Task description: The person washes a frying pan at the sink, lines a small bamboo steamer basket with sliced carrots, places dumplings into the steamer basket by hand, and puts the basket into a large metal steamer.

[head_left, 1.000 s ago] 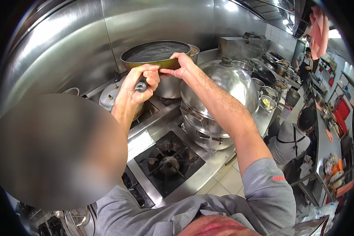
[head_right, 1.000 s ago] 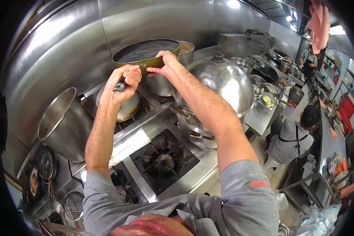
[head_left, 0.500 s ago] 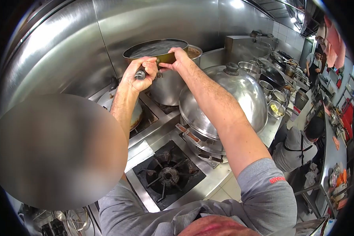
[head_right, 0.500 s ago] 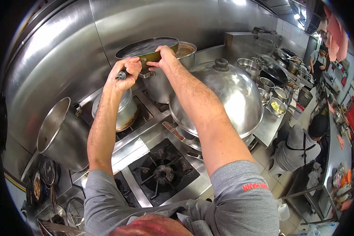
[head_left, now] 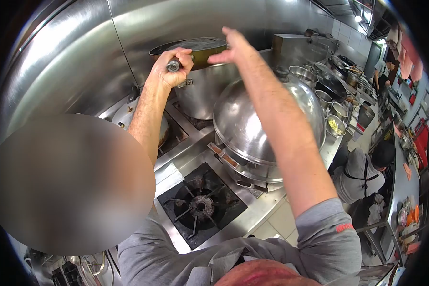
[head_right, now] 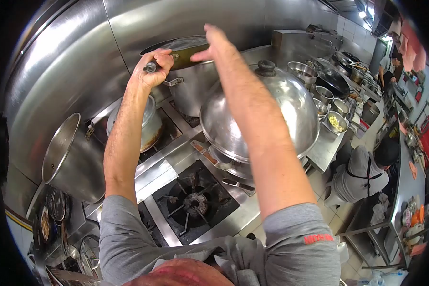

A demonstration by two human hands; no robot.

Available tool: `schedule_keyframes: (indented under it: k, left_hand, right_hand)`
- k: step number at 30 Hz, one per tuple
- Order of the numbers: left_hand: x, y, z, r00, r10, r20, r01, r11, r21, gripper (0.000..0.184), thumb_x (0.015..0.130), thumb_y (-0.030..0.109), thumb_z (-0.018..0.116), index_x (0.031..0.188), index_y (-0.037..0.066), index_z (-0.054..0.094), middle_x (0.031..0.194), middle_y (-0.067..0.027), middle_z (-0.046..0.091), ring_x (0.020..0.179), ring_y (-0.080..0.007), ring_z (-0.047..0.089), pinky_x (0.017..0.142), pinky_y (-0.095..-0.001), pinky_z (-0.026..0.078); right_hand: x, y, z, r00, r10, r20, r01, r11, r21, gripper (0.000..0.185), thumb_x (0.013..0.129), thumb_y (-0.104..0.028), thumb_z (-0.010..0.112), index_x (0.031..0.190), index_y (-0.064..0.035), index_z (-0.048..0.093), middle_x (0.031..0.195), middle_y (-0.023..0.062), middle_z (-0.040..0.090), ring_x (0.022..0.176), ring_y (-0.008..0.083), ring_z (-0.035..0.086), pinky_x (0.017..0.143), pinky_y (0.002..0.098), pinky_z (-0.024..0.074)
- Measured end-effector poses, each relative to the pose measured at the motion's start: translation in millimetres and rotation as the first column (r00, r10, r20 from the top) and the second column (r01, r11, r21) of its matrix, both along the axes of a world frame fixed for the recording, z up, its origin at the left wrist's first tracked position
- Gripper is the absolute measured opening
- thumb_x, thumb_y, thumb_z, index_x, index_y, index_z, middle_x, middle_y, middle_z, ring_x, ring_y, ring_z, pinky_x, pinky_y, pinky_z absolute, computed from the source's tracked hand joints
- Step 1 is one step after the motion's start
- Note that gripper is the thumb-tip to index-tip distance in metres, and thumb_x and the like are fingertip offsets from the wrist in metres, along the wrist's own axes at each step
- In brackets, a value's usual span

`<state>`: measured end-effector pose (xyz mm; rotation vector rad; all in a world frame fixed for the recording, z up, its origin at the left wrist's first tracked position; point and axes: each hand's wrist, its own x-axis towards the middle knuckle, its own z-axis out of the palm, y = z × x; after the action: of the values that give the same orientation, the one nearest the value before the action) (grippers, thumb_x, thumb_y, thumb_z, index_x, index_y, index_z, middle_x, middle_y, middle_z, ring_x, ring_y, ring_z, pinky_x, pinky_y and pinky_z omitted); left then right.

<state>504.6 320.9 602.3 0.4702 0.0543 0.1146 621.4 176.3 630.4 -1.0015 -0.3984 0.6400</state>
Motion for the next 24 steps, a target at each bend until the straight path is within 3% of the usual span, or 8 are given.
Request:
schedule_keyframes:
  k: [3,5,7,9,11,13,20,24]
  left_hand:
    - [10,5,1,1.0,0.003,0.013,-0.002,1.0,-0.013,0.012,0.082,-0.006,0.046,0.077,-0.004,0.036,0.057,-0.0028,0.043,0.043,-0.0096,0.046,0.037,-0.0191,0.042]
    - [14,5,3,1.0,0.006,-0.01,-0.007,0.999,-0.043,0.011,0.082,-0.006,0.046,0.078,-0.004,0.036,0.058,-0.0029,0.043,0.043,-0.0097,0.046,0.037,-0.0193,0.042]
    - [16,3,7,1.0,0.008,-0.004,-0.008,0.999,-0.043,0.011,0.082,-0.005,0.046,0.078,-0.004,0.036,0.058,-0.0031,0.043,0.043,-0.0097,0.046,0.037,-0.0193,0.043]
    - [18,1,7,1.0,0.013,-0.002,-0.014,0.999,-0.049,0.01,0.083,-0.005,0.046,0.08,-0.006,0.036,0.059,-0.0034,0.043,0.043,-0.0099,0.046,0.037,-0.0194,0.043]
    - [24,3,10,1.0,0.023,-0.01,-0.023,0.999,-0.04,0.01,0.083,-0.004,0.046,0.081,-0.007,0.037,0.059,-0.0036,0.043,0.043,-0.0106,0.046,0.037,-0.0198,0.044]
    - [29,2,13,0.998,0.052,-0.035,-0.054,0.997,-0.046,0.01,0.083,-0.004,0.046,0.081,-0.007,0.037,0.059,-0.0038,0.043,0.043,-0.0116,0.047,0.037,-0.0204,0.045]
    - [45,3,19,0.993,0.111,-0.024,-0.112,0.993,-0.041,0.01,0.083,-0.006,0.046,0.087,-0.008,0.037,0.061,-0.0055,0.044,0.044,-0.0126,0.048,0.038,-0.0203,0.046]
    - [47,3,25,0.99,0.138,-0.031,-0.139,0.989,-0.057,0.011,0.083,-0.006,0.046,0.089,-0.009,0.037,0.065,-0.0073,0.044,0.046,-0.0137,0.048,0.039,-0.0209,0.047]
  right_hand:
    - [12,-51,30,0.999,-0.04,-0.006,0.04,0.997,0.068,0.075,0.086,-0.033,0.054,0.138,-0.006,0.007,0.135,0.0326,0.013,0.106,0.0569,0.042,0.082,0.0675,0.0401]
    - [5,-100,41,0.992,-0.068,0.102,0.053,0.989,0.14,0.078,0.086,-0.034,0.054,0.138,-0.003,0.005,0.136,0.0321,0.014,0.104,0.0545,0.046,0.084,0.062,0.0432]
    - [1,-153,52,1.0,-0.011,0.016,0.009,0.991,0.136,0.082,0.081,-0.04,0.062,0.141,-0.0168,0.012,0.145,0.0137,0.016,0.115,0.0394,0.045,0.094,0.0563,0.0358]
    - [8,-192,39,0.952,-0.144,0.27,0.098,0.979,0.179,0.078,0.087,-0.035,0.055,0.137,0.0016,0.007,0.135,0.0318,0.019,0.107,0.0511,0.047,0.086,0.0534,0.046]
    - [3,-234,27,0.925,-0.201,0.324,0.147,0.972,0.184,0.076,0.087,-0.034,0.055,0.135,0.0045,0.01,0.133,0.0321,0.024,0.108,0.0477,0.049,0.085,0.0479,0.0475]
    - [0,-275,17,0.896,-0.243,0.372,0.179,0.964,0.198,0.08,0.087,-0.034,0.054,0.136,0.005,0.004,0.133,0.0318,0.023,0.103,0.0506,0.05,0.084,0.0496,0.0486]
    - [-11,-405,-18,0.823,-0.453,0.344,0.389,0.889,0.24,0.056,0.089,-0.032,0.051,0.126,0.0036,0.028,0.121,0.0268,0.041,0.104,0.0432,0.053,0.08,0.0459,0.0508]
    - [-9,-464,-47,0.789,-0.518,0.329,0.461,0.855,0.238,0.048,0.09,-0.032,0.05,0.121,0.0018,0.034,0.117,0.0242,0.046,0.103,0.0415,0.054,0.079,0.0442,0.0514]
